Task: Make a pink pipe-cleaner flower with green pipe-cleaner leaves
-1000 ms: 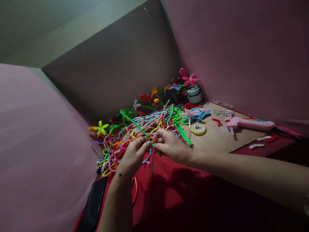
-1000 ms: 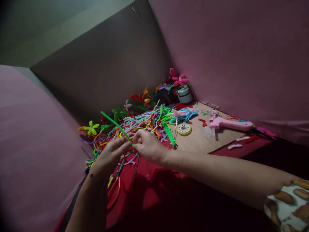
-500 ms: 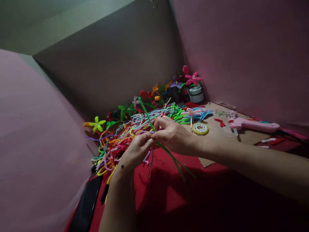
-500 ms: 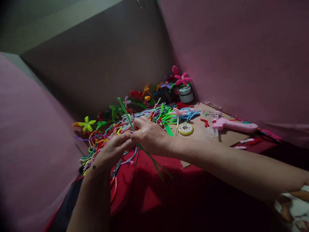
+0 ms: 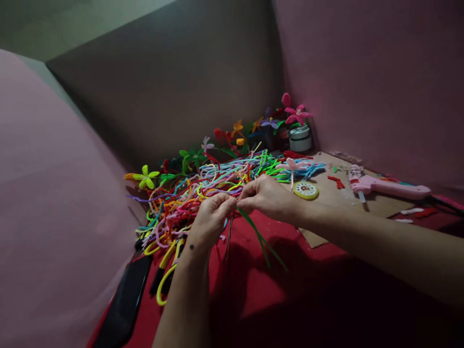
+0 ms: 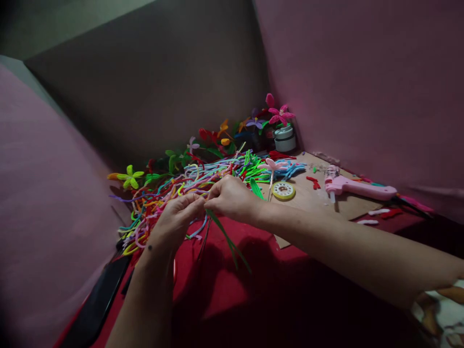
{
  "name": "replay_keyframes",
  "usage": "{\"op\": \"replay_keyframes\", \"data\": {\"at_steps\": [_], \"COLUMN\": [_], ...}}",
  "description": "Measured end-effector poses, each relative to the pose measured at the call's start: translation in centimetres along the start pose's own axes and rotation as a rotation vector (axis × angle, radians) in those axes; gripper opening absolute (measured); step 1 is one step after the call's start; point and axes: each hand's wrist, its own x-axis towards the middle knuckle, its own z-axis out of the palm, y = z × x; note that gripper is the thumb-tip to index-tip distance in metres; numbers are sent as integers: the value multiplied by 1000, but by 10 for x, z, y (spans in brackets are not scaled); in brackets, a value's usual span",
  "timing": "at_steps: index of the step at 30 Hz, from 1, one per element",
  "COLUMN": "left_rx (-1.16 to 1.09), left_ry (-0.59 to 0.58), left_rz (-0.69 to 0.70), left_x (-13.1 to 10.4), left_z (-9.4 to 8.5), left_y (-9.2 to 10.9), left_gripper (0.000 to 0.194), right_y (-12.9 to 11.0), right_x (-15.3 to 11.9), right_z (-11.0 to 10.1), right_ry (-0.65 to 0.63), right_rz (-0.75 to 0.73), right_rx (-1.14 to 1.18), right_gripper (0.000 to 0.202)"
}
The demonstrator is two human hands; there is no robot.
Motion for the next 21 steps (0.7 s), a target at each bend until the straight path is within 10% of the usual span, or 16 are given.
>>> {"op": "replay_keyframes", "data": {"at_steps": [9,21], "left_rx": [51,-205], "left_ry": [167,26], "left_rz": [-3,-144], "left_x": [-1,-4], "left_z": [-1,-5], "left_y": [5,16], "left_gripper": [20,23], "right_y": [14,-1], "right_x": [8,4], "right_z": [7,5], "right_ry": [-69,-120], "right_rz": [156,82], "right_rx": [360,282], "right_gripper": [13,18]}}
